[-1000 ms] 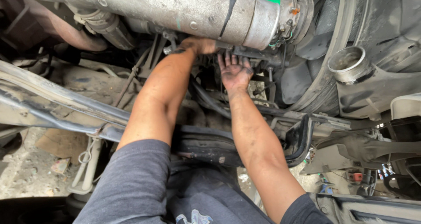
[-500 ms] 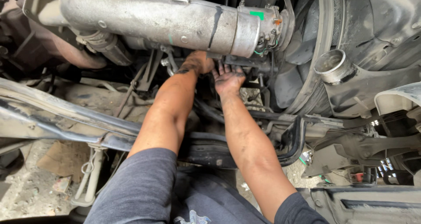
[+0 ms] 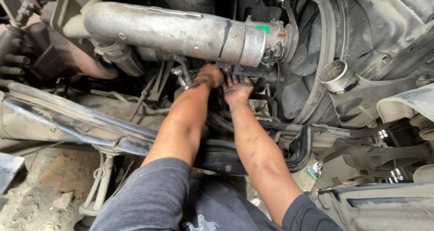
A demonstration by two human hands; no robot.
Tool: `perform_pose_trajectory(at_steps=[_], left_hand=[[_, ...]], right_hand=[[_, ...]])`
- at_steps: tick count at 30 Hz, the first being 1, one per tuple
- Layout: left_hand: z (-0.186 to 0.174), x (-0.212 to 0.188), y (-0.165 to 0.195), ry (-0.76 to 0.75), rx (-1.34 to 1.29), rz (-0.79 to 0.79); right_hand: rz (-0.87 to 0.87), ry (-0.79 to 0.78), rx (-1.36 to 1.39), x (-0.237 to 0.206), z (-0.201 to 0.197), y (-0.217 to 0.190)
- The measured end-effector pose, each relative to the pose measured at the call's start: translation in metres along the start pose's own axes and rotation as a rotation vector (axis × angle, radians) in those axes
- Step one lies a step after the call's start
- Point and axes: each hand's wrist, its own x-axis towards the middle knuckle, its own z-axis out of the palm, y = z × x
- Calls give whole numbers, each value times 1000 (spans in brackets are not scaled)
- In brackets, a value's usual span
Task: The person works under a vehicle, using a wrench and ratchet to loosen and tighten bolts on the exhaust manifold and surrounding engine components. They repeatedly reach into tight spaces to adjust fasteners and inspect the area.
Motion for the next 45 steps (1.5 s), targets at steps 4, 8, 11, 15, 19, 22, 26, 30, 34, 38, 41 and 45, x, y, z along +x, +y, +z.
perform_pose_trajectory(at_steps=[4,8,11,15,19,22,26,30,34,38,41,45], left_hand=[[1,-4,0,-10,-25,-21],[4,-2,-2,-8,-13,-35],[8,4,-3,0,11,-51],[12,7,-6,15,-46,-63],[8,2,-9,20,-76,-50],[1,-3,-11,24,-100,-32],[-6,-2,-16,8,-73,6],[0,5,-26,22,-202,80],[7,16,-32,15,-179,61],[14,21,-37,96,-147,75],[22,27,-44,202,-139,124],[30,52,-58,-19,-399,170]], right_hand=[[6,1,-24,-4,2,-1],[-9,-48,-27,-6,4,-2],[-8,-17,1,-4,4,0],[-18,-47,5,4,1,4],[-11,-27,-70,16,-10,4],[-3,-40,-89,28,-17,8],[24,-28,-82,37,-23,8],[33,-23,-113,41,-28,5],[17,-31,-147,39,-30,9],[-14,-33,-242,40,-31,11],[17,-65,-215,43,-33,10],[13,-15,-187,45,-35,9]])
